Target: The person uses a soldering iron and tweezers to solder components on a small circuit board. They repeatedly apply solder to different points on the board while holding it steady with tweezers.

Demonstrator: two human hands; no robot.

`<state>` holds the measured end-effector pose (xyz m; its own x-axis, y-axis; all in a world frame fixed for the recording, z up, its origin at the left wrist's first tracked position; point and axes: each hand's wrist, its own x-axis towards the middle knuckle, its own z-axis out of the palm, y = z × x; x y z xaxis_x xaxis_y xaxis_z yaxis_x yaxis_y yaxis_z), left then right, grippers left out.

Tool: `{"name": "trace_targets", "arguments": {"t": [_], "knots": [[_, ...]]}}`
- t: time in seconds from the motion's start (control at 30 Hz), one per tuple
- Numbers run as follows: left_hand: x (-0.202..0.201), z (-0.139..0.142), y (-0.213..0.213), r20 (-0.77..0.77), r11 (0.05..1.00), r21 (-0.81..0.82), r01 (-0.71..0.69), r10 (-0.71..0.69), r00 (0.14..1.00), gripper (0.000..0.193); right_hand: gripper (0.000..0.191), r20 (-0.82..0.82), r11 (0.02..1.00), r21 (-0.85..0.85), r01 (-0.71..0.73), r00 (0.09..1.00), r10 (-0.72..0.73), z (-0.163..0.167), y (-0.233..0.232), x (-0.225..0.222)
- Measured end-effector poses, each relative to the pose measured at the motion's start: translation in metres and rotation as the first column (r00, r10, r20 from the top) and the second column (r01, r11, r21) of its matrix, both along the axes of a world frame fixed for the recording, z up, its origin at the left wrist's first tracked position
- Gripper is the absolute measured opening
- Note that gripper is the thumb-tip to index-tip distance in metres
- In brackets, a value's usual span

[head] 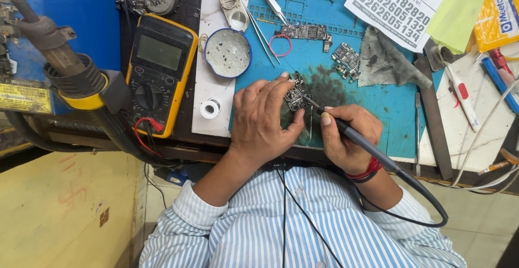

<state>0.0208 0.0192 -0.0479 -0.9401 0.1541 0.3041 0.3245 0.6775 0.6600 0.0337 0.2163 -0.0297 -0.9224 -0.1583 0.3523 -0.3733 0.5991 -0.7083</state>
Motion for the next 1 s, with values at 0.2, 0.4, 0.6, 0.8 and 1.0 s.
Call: {"name": "trace_targets", "arguments": {"t": [0.2,0.4,0.6,0.8,1.0], "knots": [[0.005,0.001,0.001,-0.003,1.000,0.003,0.000,0.000,1.000,0.057,0.006,0.001,1.000,-0.006,0.003,1.000,-0.003,0.001,0.002,0.006],[0.009,0.002,0.001,-0.011,1.000,0.001,-0.001,0.001,1.000,0.057,0.006,0.002,1.000,-0.008,0.016,1.000,-0.016,0.001,0.002,0.011],[0.008,0.002,0.004,-0.012,1.000,-0.003,-0.002,0.002,1.000,0.057,0.006,0.010,1.000,-0.007,0.010,1.000,-0.010,0.002,0.005,0.009],[0.005,0.002,0.005,-0.014,1.000,-0.003,0.004,-0.004,1.000,0.056,0.006,0.019,1.000,-0.005,0.005,1.000,-0.004,0.003,0.007,0.006],[0.000,0.001,0.006,-0.010,1.000,-0.004,0.005,-0.005,1.000,0.056,0.007,0.012,1.000,-0.010,-0.004,1.000,0.004,0.000,0.007,0.001]]}}
